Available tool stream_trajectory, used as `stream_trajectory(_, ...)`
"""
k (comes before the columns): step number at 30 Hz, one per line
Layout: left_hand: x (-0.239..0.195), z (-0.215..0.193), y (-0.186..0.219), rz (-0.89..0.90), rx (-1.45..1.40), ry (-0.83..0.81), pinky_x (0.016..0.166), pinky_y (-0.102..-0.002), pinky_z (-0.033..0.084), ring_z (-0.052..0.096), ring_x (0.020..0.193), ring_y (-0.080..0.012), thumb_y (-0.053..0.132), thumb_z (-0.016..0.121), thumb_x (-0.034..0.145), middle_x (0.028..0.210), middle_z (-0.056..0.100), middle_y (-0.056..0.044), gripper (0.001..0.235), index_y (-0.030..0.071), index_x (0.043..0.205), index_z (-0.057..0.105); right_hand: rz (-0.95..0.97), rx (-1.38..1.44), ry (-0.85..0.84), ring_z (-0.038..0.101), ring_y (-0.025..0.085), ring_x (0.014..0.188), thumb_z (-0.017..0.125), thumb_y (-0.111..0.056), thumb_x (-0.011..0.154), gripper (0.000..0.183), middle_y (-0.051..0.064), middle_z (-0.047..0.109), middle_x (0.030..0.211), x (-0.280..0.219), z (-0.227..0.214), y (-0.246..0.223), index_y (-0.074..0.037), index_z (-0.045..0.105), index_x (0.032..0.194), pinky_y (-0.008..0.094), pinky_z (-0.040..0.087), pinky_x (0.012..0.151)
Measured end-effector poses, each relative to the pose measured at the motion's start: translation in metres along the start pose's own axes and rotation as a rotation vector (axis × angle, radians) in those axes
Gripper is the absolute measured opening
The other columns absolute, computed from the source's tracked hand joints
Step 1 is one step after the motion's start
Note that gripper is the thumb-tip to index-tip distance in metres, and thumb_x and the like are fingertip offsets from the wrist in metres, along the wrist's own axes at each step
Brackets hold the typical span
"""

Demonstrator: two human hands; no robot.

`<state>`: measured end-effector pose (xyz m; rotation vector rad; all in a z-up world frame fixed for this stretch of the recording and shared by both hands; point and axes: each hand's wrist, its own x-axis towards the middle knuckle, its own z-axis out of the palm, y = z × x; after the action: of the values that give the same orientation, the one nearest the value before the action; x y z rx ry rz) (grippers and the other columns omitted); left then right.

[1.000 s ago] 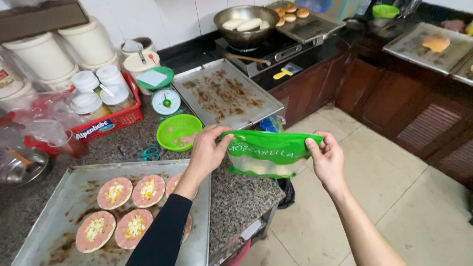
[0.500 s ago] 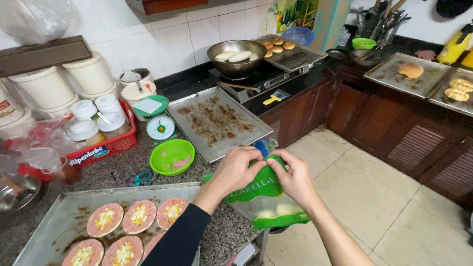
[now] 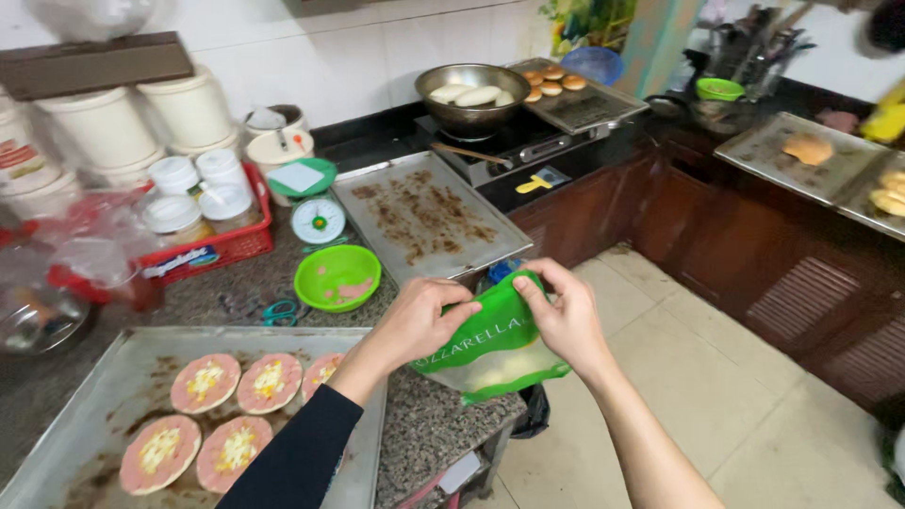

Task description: The person assembles mini pizzas on a baking tray by sprinkling shredded cheese and corn kernels onto buns topped with ham slices. They then use chopsticks to turn dough pieces frying in a pot of oil. Finally, they drizzle ketchup over the assembled mini pizzas.

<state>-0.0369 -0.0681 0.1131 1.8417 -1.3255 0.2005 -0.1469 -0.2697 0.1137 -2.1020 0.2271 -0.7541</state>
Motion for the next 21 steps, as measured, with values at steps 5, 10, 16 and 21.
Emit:
stream_trajectory(5, -0.043, -0.075, 0.016, -0.254, 0.067, 0.077, 0.062, -0.045, 0.051, 0.070, 0.069, -0.0354, 0.023, 0.075, 0.088, 0.081, 0.072, -0.018, 0.021, 0.003, 0.093, 0.076, -0.370, 0.155, -0.087, 0.064, 0.006, 0.077, 0.070, -0.015, 0.098, 0.016, 0.003, 0.074, 0.087, 0.019, 0.046, -0.053, -0.001, 0.071, 0.105, 0.023, 0.050, 0.063)
stream_trajectory(10, -0.126, -0.174, 0.041, -0.231, 0.211, 0.215, 0.064, -0.044, 0.054, 0.071, 0.074, -0.0360, 0.020, 0.072, 0.091, 0.083, 0.072, -0.020, 0.019, 0.002, 0.095, 0.075, -0.434, 0.441, -0.309, 0.062, 0.006, 0.085, 0.070, -0.014, 0.102, 0.015, 0.000, 0.070, 0.093, 0.029, 0.117, -0.114, 0.000, 0.068, 0.107, 0.022, 0.052, 0.075)
stream_trajectory(16, -0.237, -0.275, 0.082, -0.353, 0.638, 0.286, 0.068, -0.048, 0.054, 0.070, 0.076, -0.0384, 0.018, 0.070, 0.090, 0.081, 0.072, -0.018, 0.015, 0.004, 0.089, 0.076, -0.358, 0.624, -0.606, 0.061, 0.004, 0.083, 0.071, -0.015, 0.099, 0.021, -0.002, 0.068, 0.094, 0.003, 0.245, -0.195, -0.002, 0.070, 0.115, 0.022, 0.051, 0.073)
stream_trajectory(21, -0.340, -0.362, 0.069, -0.621, 1.063, 0.298, 0.068, -0.051, 0.054, 0.070, 0.077, -0.0381, 0.020, 0.069, 0.091, 0.083, 0.073, -0.016, 0.015, 0.008, 0.087, 0.077, -0.272, 0.694, -0.831, 0.066, 0.005, 0.091, 0.068, -0.016, 0.097, 0.024, -0.001, 0.073, 0.101, -0.058, 0.336, -0.229, -0.001, 0.067, 0.116, 0.023, 0.055, 0.080)
